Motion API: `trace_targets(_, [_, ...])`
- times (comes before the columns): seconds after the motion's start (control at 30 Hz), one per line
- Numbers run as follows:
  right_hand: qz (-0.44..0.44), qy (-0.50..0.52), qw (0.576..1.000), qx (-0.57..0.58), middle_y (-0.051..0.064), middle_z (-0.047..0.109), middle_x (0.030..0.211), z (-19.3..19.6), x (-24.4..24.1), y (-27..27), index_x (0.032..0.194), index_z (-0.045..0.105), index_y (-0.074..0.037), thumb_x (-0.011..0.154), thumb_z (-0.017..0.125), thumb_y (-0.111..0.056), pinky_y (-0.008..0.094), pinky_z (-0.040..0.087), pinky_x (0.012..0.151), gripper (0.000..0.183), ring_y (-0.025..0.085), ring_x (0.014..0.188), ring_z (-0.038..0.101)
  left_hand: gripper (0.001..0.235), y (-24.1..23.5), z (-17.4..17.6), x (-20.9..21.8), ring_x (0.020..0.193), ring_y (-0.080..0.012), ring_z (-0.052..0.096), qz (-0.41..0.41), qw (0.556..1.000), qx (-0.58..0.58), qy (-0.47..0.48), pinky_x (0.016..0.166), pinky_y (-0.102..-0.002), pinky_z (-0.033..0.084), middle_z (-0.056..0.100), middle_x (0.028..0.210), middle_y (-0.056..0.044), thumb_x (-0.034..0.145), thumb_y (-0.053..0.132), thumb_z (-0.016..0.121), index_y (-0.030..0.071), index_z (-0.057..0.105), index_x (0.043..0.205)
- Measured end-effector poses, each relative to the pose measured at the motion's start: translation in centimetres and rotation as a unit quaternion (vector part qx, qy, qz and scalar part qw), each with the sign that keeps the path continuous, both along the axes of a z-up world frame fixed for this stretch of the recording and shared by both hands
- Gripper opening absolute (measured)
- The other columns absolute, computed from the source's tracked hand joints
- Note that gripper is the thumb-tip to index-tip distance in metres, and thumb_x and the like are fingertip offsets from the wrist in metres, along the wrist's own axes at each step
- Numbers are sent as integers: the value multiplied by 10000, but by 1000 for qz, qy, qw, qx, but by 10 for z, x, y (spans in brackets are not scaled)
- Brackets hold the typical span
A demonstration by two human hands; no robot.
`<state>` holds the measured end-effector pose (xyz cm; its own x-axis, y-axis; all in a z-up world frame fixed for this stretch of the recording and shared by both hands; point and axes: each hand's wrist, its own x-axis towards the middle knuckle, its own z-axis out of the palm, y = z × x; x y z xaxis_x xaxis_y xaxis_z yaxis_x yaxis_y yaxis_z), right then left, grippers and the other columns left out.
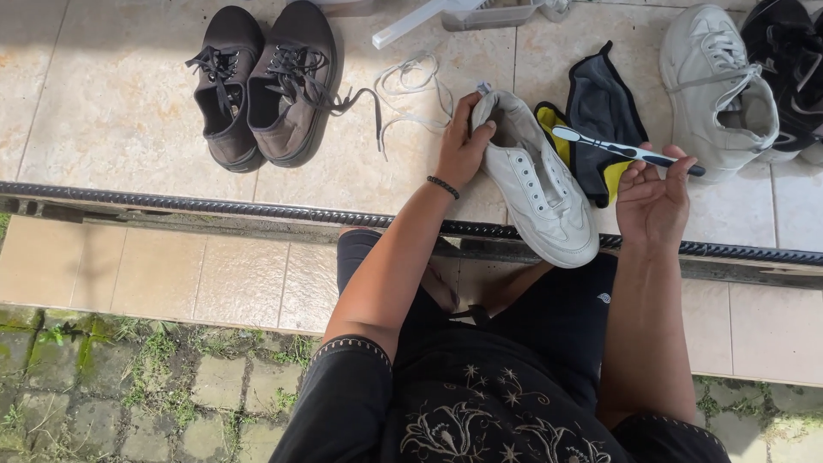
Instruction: Cleaning a white sneaker using a toothbrush and a yellow cloth on a tiled porch.
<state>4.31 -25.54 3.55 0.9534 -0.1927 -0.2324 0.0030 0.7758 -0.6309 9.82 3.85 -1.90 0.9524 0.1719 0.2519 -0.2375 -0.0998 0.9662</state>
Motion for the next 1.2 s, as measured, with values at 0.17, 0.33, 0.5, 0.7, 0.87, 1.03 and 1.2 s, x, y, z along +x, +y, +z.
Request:
trace_targets(0.17, [27, -87, 985, -145, 184, 734, 1188, 49, -3, 35, 1094, 653, -166, 997, 626, -419, 285, 632, 891, 272, 224, 916, 720, 453, 2, -3, 3, 1271, -260, 603, -40, 999, 19, -7, 1063, -398, 458, 623, 1391, -82, 996, 396, 548, 166, 509, 1384])
trace_targets(0.33, [82, -207, 886, -406, 162, 726, 1189, 78, 11, 67, 1150, 631, -102, 1024, 752, -326, 257, 634, 872, 284, 156, 870, 715, 613, 1, -3, -1, 1377, -290, 525, -45, 998, 46, 4, 1168, -434, 385, 576, 1448, -129, 1042, 537, 348, 130, 449, 1490])
trace_targets(0.5, [131, -261, 809, -509, 221, 703, 1219, 121, 16, 89, 1182, 525, -69, 1171, 579, -293, 286, 624, 819, 231, 225, 904, 718, 581, 1, -7, 5, 1369, -309, 542, -52, 997, 47, -19, 1166, -435, 398, 586, 1439, -152, 1062, 501, 335, 114, 473, 1471])
trace_targets(0.7, [167, -262, 776, -548, 207, 705, 1118, 117, 35, 90, 1197, 503, -67, 1200, 570, -295, 266, 605, 756, 238, 191, 815, 698, 618, 3, 5, -1, 1445, -324, 470, -70, 995, 73, -25, 1201, -454, 360, 525, 1512, -165, 1062, 536, 322, 110, 418, 1500])
trace_targets(0.87, [172, -279, 778, -537, 217, 694, 1127, 101, 57, 88, 1216, 478, -61, 1203, 591, -223, 289, 612, 768, 198, 214, 806, 698, 630, 3, 10, -3, 1458, -338, 448, -70, 993, 89, -14, 1199, -471, 351, 513, 1524, -173, 1057, 543, 285, 114, 404, 1503])
trace_targets(1.03, [209, -252, 736, -593, 116, 698, 1026, 71, 65, 99, 1153, 532, -33, 1177, 539, -49, 282, 621, 766, 30, 188, 810, 694, 621, 3, 15, -5, 1440, -339, 471, -64, 994, 94, -2, 1180, -475, 364, 531, 1511, -170, 1045, 533, 293, 124, 416, 1496])
trace_targets(1.2, [172, -259, 749, -584, 162, 715, 1077, 93, 64, 96, 1171, 490, -48, 1207, 592, -162, 279, 610, 728, 157, 215, 810, 718, 628, 1, 14, -5, 1443, -335, 471, -60, 994, 94, -1, 1181, -477, 369, 528, 1520, -154, 1044, 544, 282, 123, 415, 1491])
